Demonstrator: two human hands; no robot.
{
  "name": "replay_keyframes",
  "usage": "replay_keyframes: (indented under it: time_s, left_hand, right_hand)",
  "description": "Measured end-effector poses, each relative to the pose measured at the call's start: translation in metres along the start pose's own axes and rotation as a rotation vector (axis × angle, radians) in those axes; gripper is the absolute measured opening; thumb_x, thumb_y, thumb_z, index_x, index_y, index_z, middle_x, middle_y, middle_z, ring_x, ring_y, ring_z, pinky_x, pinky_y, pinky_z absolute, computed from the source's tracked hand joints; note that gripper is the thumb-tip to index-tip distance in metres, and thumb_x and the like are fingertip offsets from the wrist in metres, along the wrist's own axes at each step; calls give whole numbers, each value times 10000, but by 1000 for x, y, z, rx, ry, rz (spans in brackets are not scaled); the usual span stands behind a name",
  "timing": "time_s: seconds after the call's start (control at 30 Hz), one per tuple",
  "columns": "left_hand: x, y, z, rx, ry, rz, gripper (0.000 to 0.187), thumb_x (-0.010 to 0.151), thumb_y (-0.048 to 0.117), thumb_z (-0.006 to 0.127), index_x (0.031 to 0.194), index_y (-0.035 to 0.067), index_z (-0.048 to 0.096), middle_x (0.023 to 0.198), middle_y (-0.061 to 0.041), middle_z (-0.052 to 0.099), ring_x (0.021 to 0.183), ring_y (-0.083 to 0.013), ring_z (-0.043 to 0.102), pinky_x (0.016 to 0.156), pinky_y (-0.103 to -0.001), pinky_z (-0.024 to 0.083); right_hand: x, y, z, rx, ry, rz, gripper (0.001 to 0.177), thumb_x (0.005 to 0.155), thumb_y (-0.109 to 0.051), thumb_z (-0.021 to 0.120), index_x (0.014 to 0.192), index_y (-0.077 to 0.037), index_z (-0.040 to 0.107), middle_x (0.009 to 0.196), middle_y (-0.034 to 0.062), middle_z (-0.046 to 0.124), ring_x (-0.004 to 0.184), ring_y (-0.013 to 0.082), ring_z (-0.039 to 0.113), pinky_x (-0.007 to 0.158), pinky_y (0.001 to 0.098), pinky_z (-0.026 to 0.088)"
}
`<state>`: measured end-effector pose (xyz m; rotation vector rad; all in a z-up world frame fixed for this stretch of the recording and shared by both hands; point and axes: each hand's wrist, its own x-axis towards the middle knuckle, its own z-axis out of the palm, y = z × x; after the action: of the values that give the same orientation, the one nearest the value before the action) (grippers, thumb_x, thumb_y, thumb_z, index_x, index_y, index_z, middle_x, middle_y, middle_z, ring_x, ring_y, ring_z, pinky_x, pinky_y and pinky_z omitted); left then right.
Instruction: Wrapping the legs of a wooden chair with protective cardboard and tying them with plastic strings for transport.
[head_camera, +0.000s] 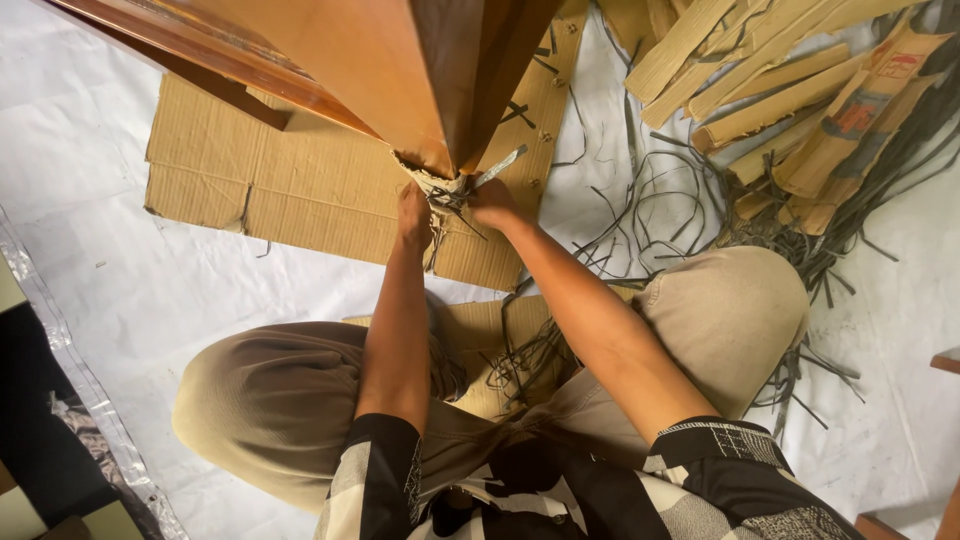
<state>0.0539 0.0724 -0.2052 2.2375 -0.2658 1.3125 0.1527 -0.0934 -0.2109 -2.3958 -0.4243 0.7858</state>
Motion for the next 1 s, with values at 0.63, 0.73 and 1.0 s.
replay_keyframes:
  time_s: [0.63,0.73,1.0]
  left_hand:
    - [30,69,-46,142,-212,-1434,164,864,362,733,982,284,817,850,30,788,916,-225,758,854,-378,553]
    - [30,72,-36,-115,-72,-1455,174,880,281,707,1013,193,777,1001,-49,772,973,-253,753,877,-395,567]
    - [18,64,-18,-547,152,-1457,116,944,184,608,976,73,616,739,-14,580,633,-104,540,552,-241,429]
  right_hand:
    - [-126,-44,-29,280,396,18,163,939,-320,720,972,-183,802,616,2,719,686,206,758,738,359,597]
    - [-141,-55,-36,305,407,-1,182,949,-307,698,1014,-169,799,632,34,723,710,229,762,759,379,596]
    - [-144,-59,-49,238,396,-18,205,964,-313,683,1059,-165,790,635,23,732,710,230,772,770,378,598]
